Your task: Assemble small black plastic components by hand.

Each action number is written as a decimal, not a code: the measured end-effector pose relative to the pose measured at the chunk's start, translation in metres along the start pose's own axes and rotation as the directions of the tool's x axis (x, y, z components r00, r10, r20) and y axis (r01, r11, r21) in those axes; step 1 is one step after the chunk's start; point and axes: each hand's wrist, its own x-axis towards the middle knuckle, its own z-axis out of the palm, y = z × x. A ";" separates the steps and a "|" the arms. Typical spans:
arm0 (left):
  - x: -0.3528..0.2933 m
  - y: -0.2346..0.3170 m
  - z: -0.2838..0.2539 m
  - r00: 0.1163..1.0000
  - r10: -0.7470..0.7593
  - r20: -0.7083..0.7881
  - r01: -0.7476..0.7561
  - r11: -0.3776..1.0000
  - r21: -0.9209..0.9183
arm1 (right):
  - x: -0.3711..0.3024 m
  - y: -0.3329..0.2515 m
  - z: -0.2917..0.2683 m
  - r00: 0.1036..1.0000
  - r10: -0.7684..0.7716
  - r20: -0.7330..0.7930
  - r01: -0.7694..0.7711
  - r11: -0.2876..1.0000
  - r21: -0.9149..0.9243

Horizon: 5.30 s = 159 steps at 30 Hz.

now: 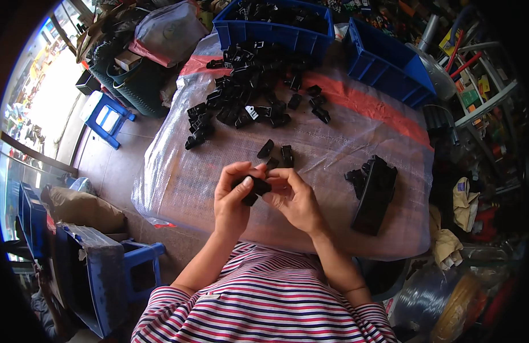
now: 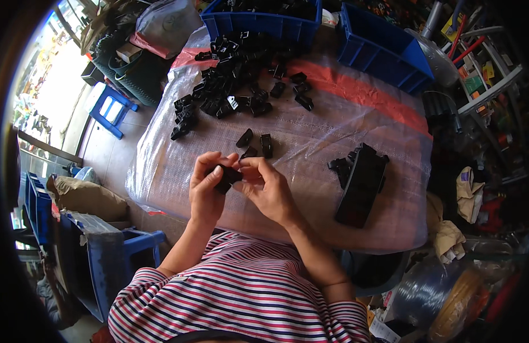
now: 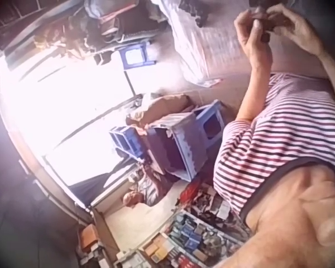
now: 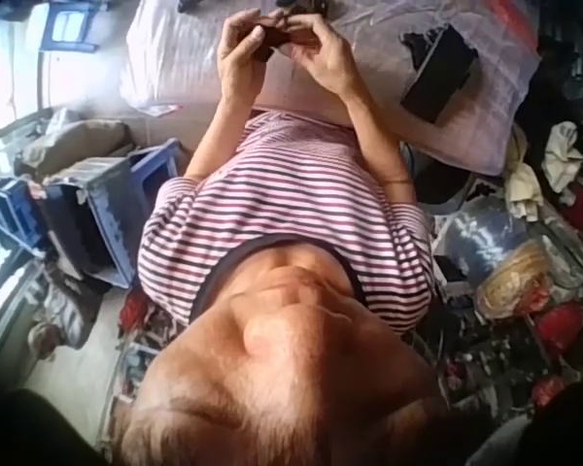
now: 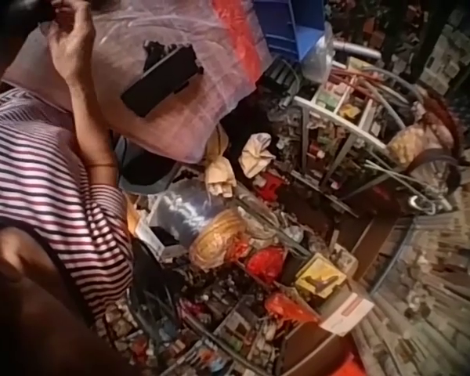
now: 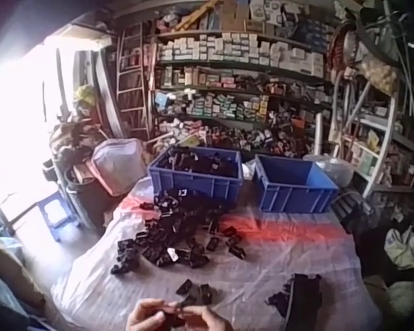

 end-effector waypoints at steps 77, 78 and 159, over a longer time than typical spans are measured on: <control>0.275 0.068 0.027 0.934 -0.331 -0.134 0.305 0.935 -0.181 | 0.137 0.017 -0.078 0.912 -0.023 0.410 0.383 0.406 -0.830; 0.305 0.069 0.042 0.939 -0.322 -0.121 0.302 0.941 -0.155 | 0.126 0.017 -0.078 0.885 -0.073 0.460 0.449 0.399 -0.799; 0.154 0.073 -0.042 0.764 -0.386 0.517 -0.626 -0.251 0.738 | 0.094 -0.011 -0.119 0.924 -0.032 0.380 0.330 0.567 -0.755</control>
